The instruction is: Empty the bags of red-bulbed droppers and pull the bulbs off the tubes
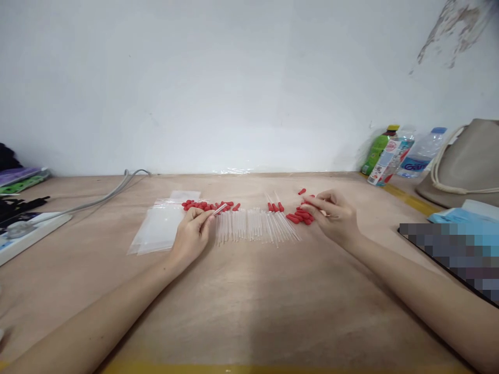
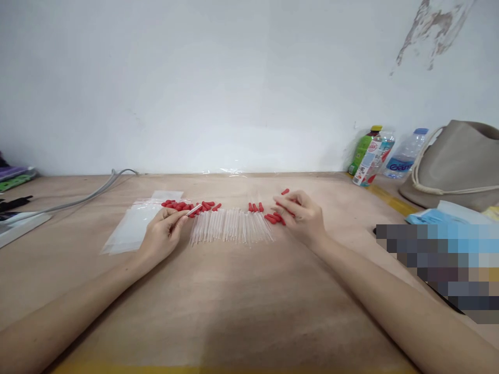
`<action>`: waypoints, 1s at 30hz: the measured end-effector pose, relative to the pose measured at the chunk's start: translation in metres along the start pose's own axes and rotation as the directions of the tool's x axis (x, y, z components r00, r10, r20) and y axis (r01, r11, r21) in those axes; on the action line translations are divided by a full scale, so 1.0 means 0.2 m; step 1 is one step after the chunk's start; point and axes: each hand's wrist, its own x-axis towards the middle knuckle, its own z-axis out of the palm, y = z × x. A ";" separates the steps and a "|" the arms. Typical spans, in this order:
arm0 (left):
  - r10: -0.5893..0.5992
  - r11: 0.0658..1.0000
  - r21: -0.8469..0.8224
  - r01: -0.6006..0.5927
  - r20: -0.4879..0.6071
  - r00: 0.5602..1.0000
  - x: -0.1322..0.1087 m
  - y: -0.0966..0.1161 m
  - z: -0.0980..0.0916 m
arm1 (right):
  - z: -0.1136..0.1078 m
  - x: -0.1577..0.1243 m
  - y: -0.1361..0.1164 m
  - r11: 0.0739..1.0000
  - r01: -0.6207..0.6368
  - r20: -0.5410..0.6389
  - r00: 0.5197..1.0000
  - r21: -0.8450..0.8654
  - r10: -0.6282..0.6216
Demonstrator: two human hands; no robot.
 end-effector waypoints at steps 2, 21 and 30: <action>-0.027 0.999 0.047 0.027 0.008 1.000 0.00 -0.02 0.00 | 0.00 0.02 0.07 0.994 -0.112 0.012 0.994 -0.013 0.112; -0.073 0.992 -0.074 0.102 0.321 0.944 -0.03 0.06 0.03 | 0.12 0.09 0.45 0.614 -0.762 0.426 0.495 -0.206 0.757; 0.140 0.972 -0.233 -0.013 0.539 0.830 0.02 -0.07 -0.03 | 0.12 0.06 0.44 0.645 -0.732 0.465 0.502 -0.220 0.729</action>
